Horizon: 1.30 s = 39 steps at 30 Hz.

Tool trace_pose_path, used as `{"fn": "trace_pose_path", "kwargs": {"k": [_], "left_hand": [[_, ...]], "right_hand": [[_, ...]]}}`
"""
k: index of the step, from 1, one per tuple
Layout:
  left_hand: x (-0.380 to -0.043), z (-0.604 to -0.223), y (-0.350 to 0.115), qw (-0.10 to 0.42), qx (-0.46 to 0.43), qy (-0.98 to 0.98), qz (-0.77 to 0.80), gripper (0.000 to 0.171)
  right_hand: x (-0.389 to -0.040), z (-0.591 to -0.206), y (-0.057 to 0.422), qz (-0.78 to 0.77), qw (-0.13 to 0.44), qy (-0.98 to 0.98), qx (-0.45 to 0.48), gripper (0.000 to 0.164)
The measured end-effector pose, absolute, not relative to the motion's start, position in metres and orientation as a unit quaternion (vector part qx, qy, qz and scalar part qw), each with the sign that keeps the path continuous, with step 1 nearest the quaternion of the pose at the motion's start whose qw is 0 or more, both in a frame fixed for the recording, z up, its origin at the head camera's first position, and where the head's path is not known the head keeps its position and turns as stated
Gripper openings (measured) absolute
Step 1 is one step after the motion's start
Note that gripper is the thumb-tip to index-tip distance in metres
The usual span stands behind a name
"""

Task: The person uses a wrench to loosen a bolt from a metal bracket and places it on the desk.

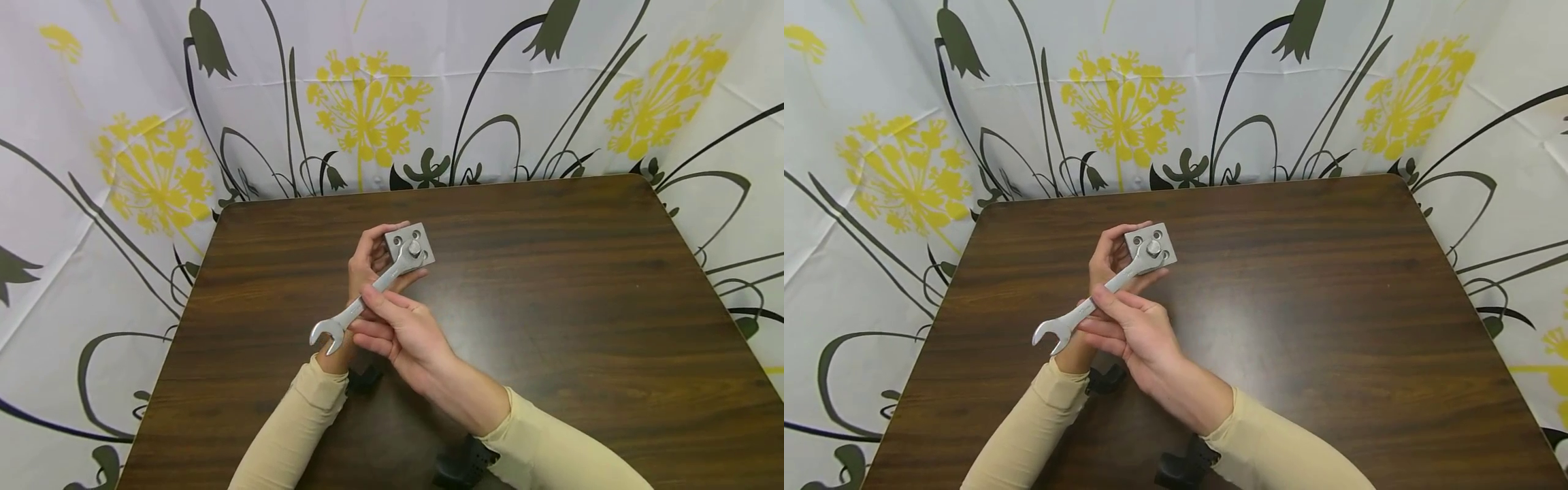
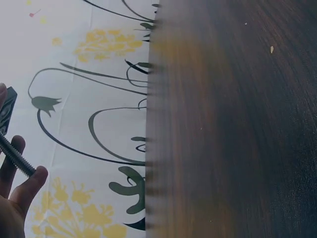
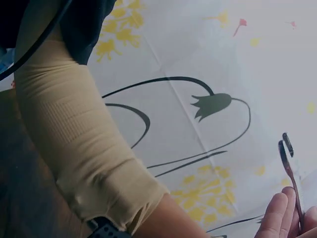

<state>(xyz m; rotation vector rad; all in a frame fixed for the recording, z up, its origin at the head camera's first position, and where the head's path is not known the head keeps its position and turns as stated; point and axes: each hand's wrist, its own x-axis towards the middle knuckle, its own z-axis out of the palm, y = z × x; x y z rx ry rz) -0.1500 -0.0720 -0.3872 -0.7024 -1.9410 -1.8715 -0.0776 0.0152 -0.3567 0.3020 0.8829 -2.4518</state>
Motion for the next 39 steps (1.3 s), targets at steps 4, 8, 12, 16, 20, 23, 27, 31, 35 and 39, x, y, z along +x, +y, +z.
{"fn": "trace_pose_path", "kwargs": {"k": [4, 8, 12, 16, 20, 23, 27, 31, 35, 39], "left_hand": [[-0.146, -0.379, -0.068, 0.183, -0.259, -0.684, -0.657, 0.067], [-0.142, -0.377, -0.067, 0.179, -0.261, -0.693, -0.648, 0.067], [-0.144, -0.379, -0.068, 0.171, -0.273, -0.692, -0.646, 0.068], [-0.147, -0.382, -0.069, 0.172, -0.286, -0.687, -0.645, 0.07], [-0.147, -0.383, -0.069, 0.183, -0.268, -0.692, -0.645, 0.07], [-0.151, -0.386, -0.072, 0.186, -0.255, -0.685, -0.657, 0.07], [-0.156, -0.393, -0.076, 0.182, -0.242, -0.673, -0.675, 0.071], [-0.16, -0.398, -0.079, 0.184, -0.252, -0.662, -0.682, 0.073], [-0.161, -0.398, -0.079, 0.189, -0.263, -0.661, -0.677, 0.07], [-0.161, -0.398, -0.079, 0.183, -0.259, -0.663, -0.678, 0.069]], "right_hand": [[-0.082, -0.354, 0.008, -0.911, 0.254, 0.31, 0.103, 0.016], [-0.087, -0.352, 0.005, -0.923, 0.252, 0.276, 0.094, 0.018], [-0.094, -0.35, 0.003, -0.928, 0.256, 0.257, 0.083, 0.022], [-0.096, -0.35, 0.004, -0.924, 0.266, 0.263, 0.077, 0.026], [-0.093, -0.359, 0.01, -0.905, 0.284, 0.307, 0.073, 0.027], [-0.092, -0.371, 0.021, -0.878, 0.298, 0.369, 0.061, 0.024], [-0.094, -0.384, 0.047, -0.827, 0.315, 0.465, 0.036, 0.021], [-0.102, -0.391, 0.076, -0.754, 0.323, 0.572, -0.005, 0.019], [-0.113, -0.388, 0.107, -0.647, 0.314, 0.691, -0.078, 0.019], [-0.127, -0.378, 0.133, -0.527, 0.267, 0.792, -0.155, 0.019]]}}
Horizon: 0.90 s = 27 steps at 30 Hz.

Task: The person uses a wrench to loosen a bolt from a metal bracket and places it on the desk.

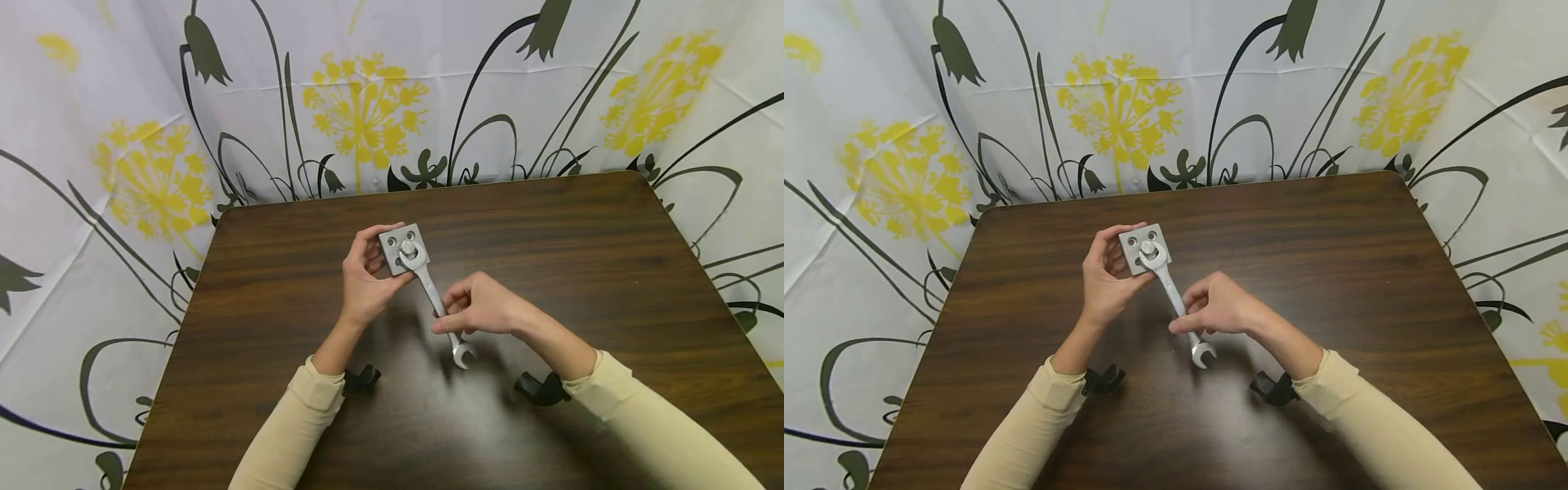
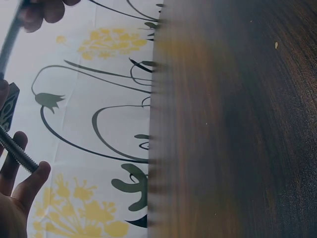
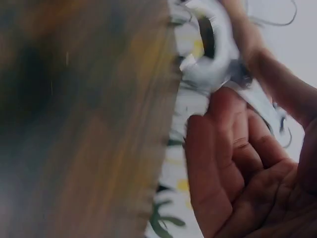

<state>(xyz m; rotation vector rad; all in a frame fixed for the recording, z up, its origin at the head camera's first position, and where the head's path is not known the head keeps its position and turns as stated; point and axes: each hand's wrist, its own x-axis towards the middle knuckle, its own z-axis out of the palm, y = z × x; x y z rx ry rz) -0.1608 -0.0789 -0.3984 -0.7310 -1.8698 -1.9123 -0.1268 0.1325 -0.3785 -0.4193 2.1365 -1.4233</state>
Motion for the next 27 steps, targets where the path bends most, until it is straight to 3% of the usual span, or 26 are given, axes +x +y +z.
{"fn": "trace_pose_path", "kwargs": {"k": [14, 19, 27], "left_hand": [[-0.161, -0.394, -0.081, 0.163, -0.253, -0.666, -0.683, 0.072], [-0.16, -0.394, -0.081, 0.149, -0.256, -0.663, -0.687, 0.072], [-0.157, -0.396, -0.08, 0.109, -0.264, -0.676, -0.68, 0.073]], "right_hand": [[-0.168, -0.347, 0.16, -0.21, 0.041, 0.959, -0.188, 0.013], [-0.186, -0.341, 0.16, -0.142, -0.053, 0.964, -0.217, 0.019], [-0.221, -0.326, 0.151, -0.056, -0.187, 0.922, -0.334, 0.019]]}}
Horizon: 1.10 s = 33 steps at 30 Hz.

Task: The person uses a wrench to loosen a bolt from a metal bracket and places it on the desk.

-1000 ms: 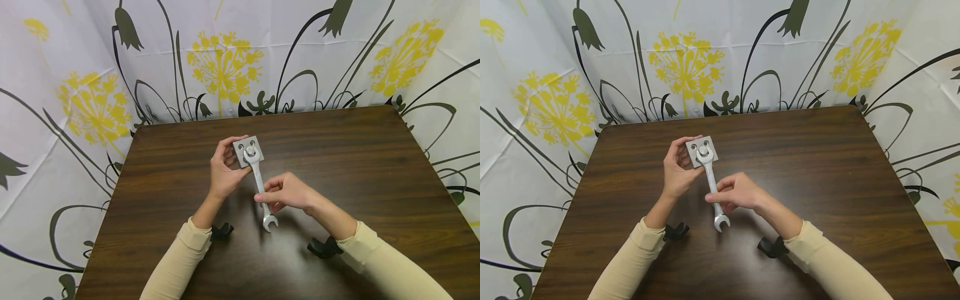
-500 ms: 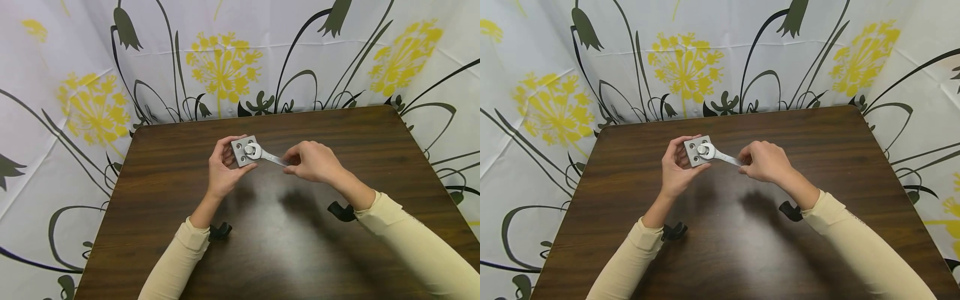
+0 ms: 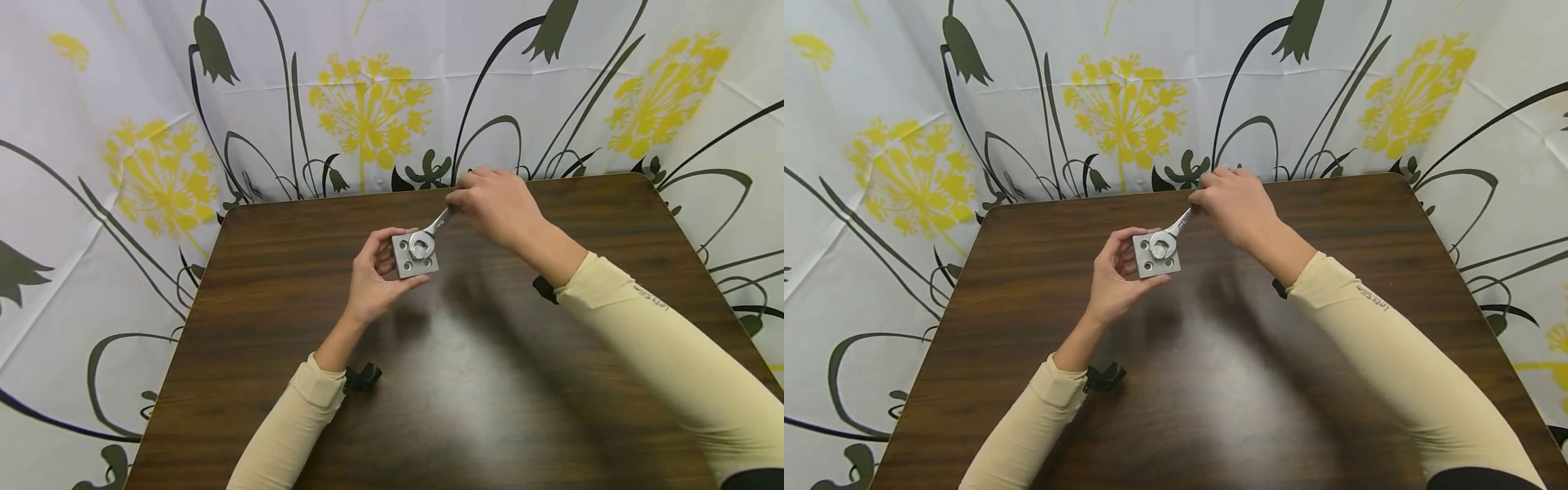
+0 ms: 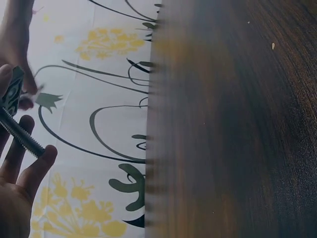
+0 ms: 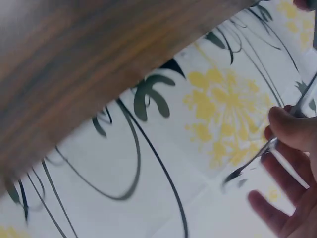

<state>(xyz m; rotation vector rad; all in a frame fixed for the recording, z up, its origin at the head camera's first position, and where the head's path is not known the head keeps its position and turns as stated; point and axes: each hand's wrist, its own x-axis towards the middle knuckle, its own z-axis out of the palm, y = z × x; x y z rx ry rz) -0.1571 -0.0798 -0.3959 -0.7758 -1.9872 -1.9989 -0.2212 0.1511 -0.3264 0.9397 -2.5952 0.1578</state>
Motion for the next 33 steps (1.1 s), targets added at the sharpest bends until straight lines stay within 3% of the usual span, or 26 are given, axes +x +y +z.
{"fn": "trace_pose_path", "kwargs": {"k": [6, 11, 14, 17, 22, 27, 33], "left_hand": [[-0.156, -0.397, -0.079, 0.107, -0.254, -0.688, -0.672, 0.073], [-0.159, -0.401, -0.083, 0.122, -0.259, -0.675, -0.68, 0.073], [-0.166, -0.411, -0.087, 0.134, -0.26, -0.663, -0.689, 0.075], [-0.172, -0.418, -0.089, 0.144, -0.252, -0.659, -0.694, 0.077], [-0.166, -0.405, -0.087, 0.152, -0.246, -0.659, -0.694, 0.073], [-0.162, -0.398, -0.086, 0.155, -0.248, -0.653, -0.698, 0.068], [-0.162, -0.4, -0.087, 0.157, -0.247, -0.654, -0.698, 0.067]], "right_hand": [[-0.236, -0.317, 0.15, 0.02, 0.254, -0.879, 0.402, 0.022], [-0.229, -0.328, 0.163, 0.074, 0.24, -0.916, 0.313, 0.014], [-0.215, -0.338, 0.163, 0.16, 0.161, -0.946, 0.23, 0.01], [-0.196, -0.346, 0.152, 0.335, 0.035, -0.928, 0.157, 0.019], [-0.154, -0.348, 0.12, 0.685, -0.152, -0.712, 0.016, 0.032], [-0.114, -0.343, 0.086, 0.819, -0.205, -0.531, -0.078, 0.04], [-0.086, -0.341, 0.055, 0.864, -0.213, -0.446, -0.092, 0.035]]}}
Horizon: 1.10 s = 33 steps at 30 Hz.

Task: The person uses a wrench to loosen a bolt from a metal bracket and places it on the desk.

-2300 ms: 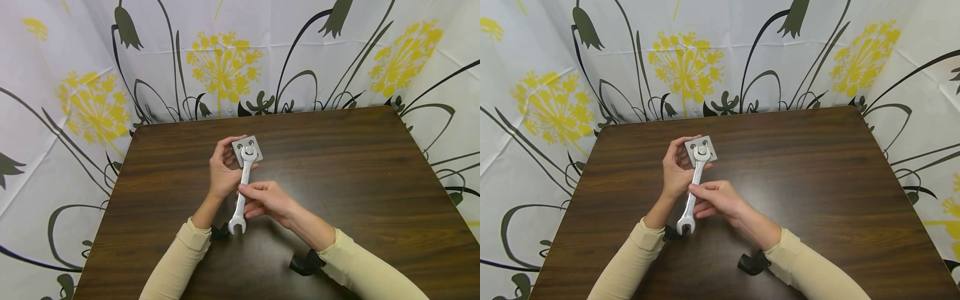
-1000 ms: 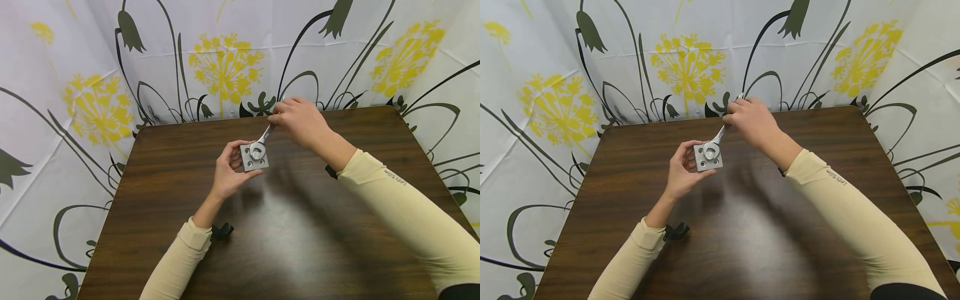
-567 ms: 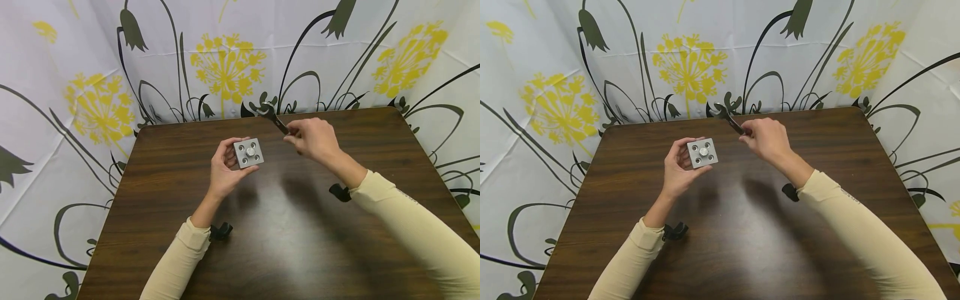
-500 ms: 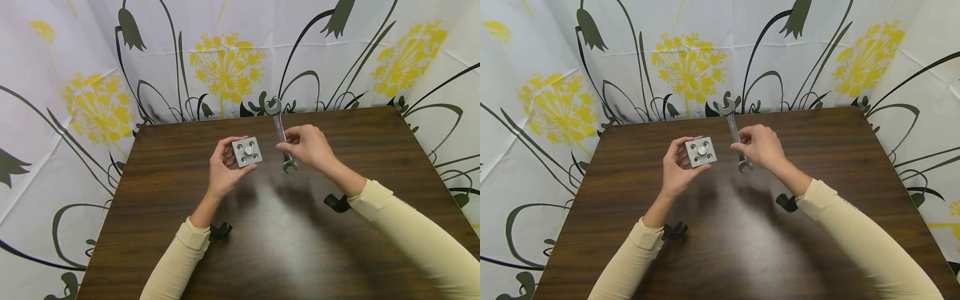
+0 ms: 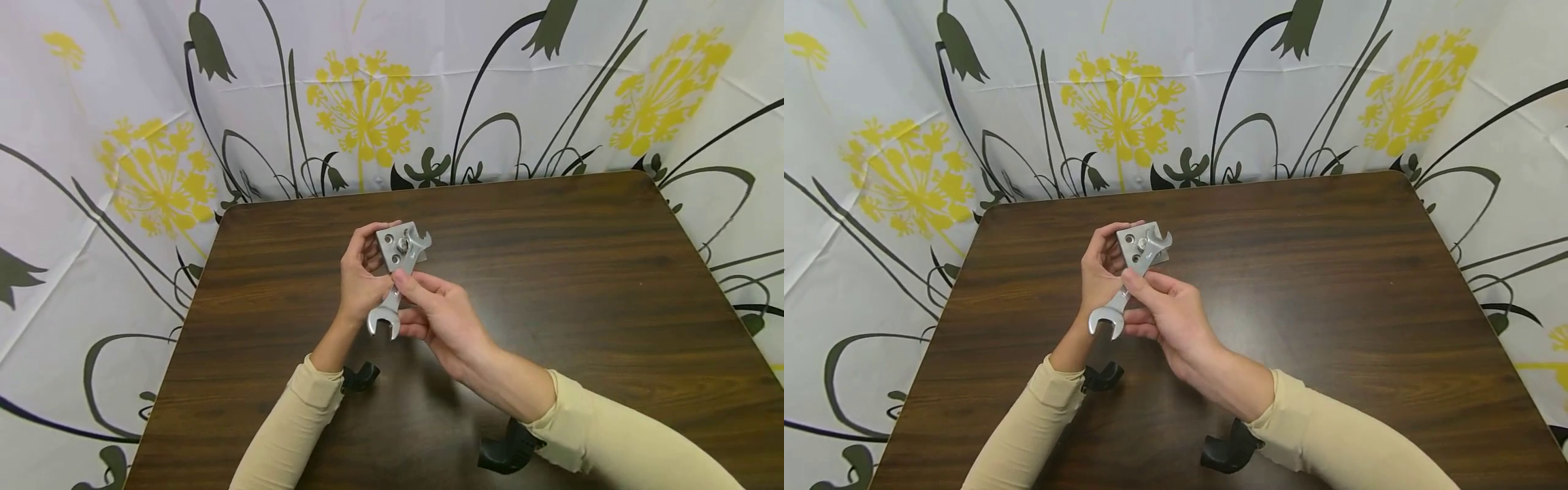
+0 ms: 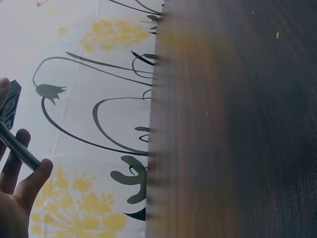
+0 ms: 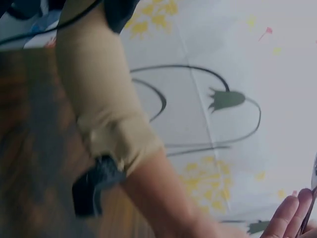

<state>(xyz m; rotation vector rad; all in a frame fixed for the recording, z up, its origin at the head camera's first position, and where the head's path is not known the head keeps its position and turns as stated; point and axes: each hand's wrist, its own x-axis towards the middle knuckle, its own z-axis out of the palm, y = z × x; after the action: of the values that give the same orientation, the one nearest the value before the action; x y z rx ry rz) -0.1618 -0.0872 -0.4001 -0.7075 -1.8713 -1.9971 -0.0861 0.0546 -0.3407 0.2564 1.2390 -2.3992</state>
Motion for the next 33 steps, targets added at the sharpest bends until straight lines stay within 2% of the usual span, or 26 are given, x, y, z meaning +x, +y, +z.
{"fn": "trace_pose_path", "kwargs": {"k": [8, 15, 29, 33], "left_hand": [[-0.158, -0.399, -0.08, 0.155, -0.238, -0.665, -0.69, 0.07], [-0.153, -0.391, -0.075, 0.17, -0.244, -0.683, -0.667, 0.069], [-0.148, -0.38, -0.064, 0.195, -0.261, -0.67, -0.667, 0.065], [-0.15, -0.383, -0.064, 0.201, -0.261, -0.68, -0.655, 0.069]], "right_hand": [[-0.075, -0.341, 0.032, -0.884, 0.243, 0.391, 0.079, 0.04], [-0.075, -0.34, 0.019, -0.899, 0.247, 0.353, 0.084, 0.032], [-0.08, -0.346, 0.005, -0.906, 0.262, 0.323, 0.077, 0.038], [-0.082, -0.352, 0.006, -0.899, 0.253, 0.347, 0.083, 0.039]]}}
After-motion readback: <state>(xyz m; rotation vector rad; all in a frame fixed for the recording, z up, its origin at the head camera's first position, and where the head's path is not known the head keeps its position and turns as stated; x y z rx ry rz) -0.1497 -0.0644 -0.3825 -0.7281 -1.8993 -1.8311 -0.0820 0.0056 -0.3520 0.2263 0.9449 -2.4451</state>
